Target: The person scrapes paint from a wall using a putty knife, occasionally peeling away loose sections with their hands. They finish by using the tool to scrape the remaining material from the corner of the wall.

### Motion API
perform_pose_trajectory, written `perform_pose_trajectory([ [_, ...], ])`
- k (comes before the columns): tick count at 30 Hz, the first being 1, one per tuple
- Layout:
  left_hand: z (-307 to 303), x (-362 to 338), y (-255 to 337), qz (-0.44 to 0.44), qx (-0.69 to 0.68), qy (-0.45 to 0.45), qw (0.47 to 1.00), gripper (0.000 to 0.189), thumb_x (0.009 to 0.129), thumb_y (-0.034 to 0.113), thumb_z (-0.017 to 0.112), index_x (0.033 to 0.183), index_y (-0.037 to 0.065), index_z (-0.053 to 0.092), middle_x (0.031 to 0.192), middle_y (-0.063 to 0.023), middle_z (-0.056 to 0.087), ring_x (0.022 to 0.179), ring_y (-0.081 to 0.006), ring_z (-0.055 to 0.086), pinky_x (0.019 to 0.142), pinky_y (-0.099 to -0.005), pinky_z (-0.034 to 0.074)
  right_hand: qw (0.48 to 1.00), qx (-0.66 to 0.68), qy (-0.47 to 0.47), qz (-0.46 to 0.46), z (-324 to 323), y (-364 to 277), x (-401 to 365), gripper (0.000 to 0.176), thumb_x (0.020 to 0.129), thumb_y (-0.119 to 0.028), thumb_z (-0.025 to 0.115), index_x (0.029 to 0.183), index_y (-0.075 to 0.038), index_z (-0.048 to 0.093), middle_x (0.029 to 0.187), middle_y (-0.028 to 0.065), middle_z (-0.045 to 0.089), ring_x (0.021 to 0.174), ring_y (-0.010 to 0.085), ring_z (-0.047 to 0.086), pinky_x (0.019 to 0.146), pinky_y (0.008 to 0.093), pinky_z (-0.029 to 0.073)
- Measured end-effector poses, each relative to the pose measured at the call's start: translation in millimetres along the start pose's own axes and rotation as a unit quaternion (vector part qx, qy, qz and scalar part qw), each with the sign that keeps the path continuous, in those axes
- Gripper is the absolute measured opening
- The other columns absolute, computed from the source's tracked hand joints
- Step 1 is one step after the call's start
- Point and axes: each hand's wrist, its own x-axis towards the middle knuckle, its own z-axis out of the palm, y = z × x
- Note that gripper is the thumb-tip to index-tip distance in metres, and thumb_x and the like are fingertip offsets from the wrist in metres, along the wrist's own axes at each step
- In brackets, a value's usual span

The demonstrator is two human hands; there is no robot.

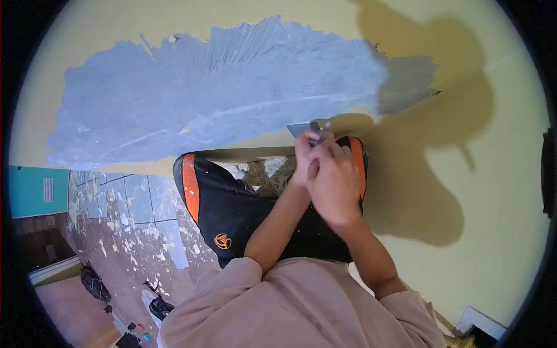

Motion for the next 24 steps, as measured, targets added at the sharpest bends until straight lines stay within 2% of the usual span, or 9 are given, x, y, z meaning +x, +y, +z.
perform_pose_trajectory([
  [4, 3, 9, 12, -0.103, -0.353, 0.066, 0.928, 0.013, 0.082, 0.024, 0.042, 0.082, 0.012, 0.043, 0.076, 0.0002, 0.043, 0.071, -0.012, 0.042, 0.069, -0.0242, 0.037, 0.998, 0.013, -0.06, -0.002, 0, 13, 8, 0.015, 0.071, -0.001, 0.058, 0.085, 0.0, 0.054, 0.105, 0.0185, 0.055, 0.083, 0.0352, 0.052, 0.072, 0.0434, 0.045],
  [6, -4, 3, -2, -0.053, -0.525, -0.162, 0.834, 0.015, 0.091, 0.022, 0.04, 0.105, 0.015, 0.037, 0.114, -0.0087, 0.052, 0.089, -0.0162, 0.05, 0.077, -0.0271, 0.042, 0.999, -0.031, -0.019, -0.015, 6, 7, 7, 0.016, 0.071, -0.001, 0.058, 0.087, 0.0, 0.054, 0.115, 0.0204, 0.051, 0.087, 0.0354, 0.053, 0.074, 0.0426, 0.046],
  [7, 0, -2, 2, -0.13, -0.42, -0.026, 0.898, 0.015, 0.092, 0.024, 0.039, 0.104, 0.016, 0.037, 0.116, -0.0087, 0.051, 0.089, -0.0172, 0.05, 0.077, -0.0275, 0.042, 0.999, -0.051, -0.005, -0.014, 5, 3, -1, 0.017, 0.071, -0.001, 0.058, 0.088, 0.001, 0.055, 0.12, 0.0214, 0.049, 0.089, 0.0356, 0.053, 0.074, 0.0422, 0.046],
  [10, -10, 10, -23, -0.098, -0.447, -0.042, 0.888, 0.017, 0.092, 0.024, 0.038, 0.108, 0.016, 0.037, 0.116, -0.0094, 0.051, 0.09, -0.0183, 0.051, 0.078, -0.0289, 0.042, 0.998, -0.035, -0.048, -0.004, 3, 4, 2, 0.019, 0.071, -0.002, 0.058, 0.089, 0.001, 0.055, 0.122, 0.0209, 0.048, 0.091, 0.0351, 0.052, 0.074, 0.0422, 0.047],
  [11, -7, -3, -32, 0.086, -0.212, -0.026, 0.973, 0.017, 0.092, 0.023, 0.038, 0.107, 0.016, 0.039, 0.113, -0.0101, 0.053, 0.089, -0.0197, 0.052, 0.079, -0.0302, 0.042, 0.998, -0.036, -0.053, -0.001, 2, 3, -5, 0.019, 0.071, -0.002, 0.058, 0.089, 0.001, 0.055, 0.122, 0.0209, 0.048, 0.091, 0.0351, 0.052, 0.074, 0.0422, 0.047],
  [14, -20, -2, -24, 0.003, -0.226, -0.086, 0.97, 0.016, 0.092, 0.019, 0.04, 0.108, 0.016, 0.039, 0.114, -0.0108, 0.053, 0.092, -0.019, 0.051, 0.08, -0.0296, 0.042, 0.996, -0.069, -0.03, -0.042, 1, 0, -9, 0.034, 0.074, -0.006, 0.053, 0.108, -0.001, 0.051, 0.119, 0.0277, 0.046, 0.096, 0.0372, 0.054, 0.064, 0.0382, 0.054],
  [15, -17, 12, -32, -0.173, -0.598, -0.047, 0.781, 0.016, 0.09, 0.014, 0.042, 0.106, 0.012, 0.041, 0.117, -0.0106, 0.052, 0.094, -0.0176, 0.051, 0.079, -0.0275, 0.042, 0.994, -0.089, -0.06, -0.009, 19, 9, -4, 0.036, 0.073, -0.006, 0.055, 0.109, 0.0, 0.051, 0.116, 0.0271, 0.048, 0.097, 0.0361, 0.054, 0.064, 0.0384, 0.054],
  [22, -11, -13, -23, 0.01, -0.311, -0.032, 0.95, 0.023, 0.087, 0.016, 0.041, 0.107, 0.005, 0.047, 0.118, -0.0101, 0.052, 0.091, -0.0187, 0.051, 0.078, -0.0284, 0.041, 0.996, -0.065, -0.024, -0.054, 1, -3, -17, 0.037, 0.073, -0.006, 0.054, 0.109, 0.0, 0.051, 0.109, 0.026, 0.051, 0.095, 0.0355, 0.054, 0.064, 0.0391, 0.054],
  [24, -26, 17, -46, -0.128, -0.617, -0.165, 0.759, 0.025, 0.086, 0.016, 0.042, 0.109, 0.006, 0.049, 0.113, -0.0096, 0.054, 0.089, -0.019, 0.05, 0.075, -0.029, 0.042, 0.994, -0.076, -0.073, -0.033, 19, 14, -3, 0.038, 0.071, -0.004, 0.055, 0.109, 0.001, 0.051, 0.106, 0.0233, 0.052, 0.093, 0.0352, 0.053, 0.064, 0.0393, 0.054],
])
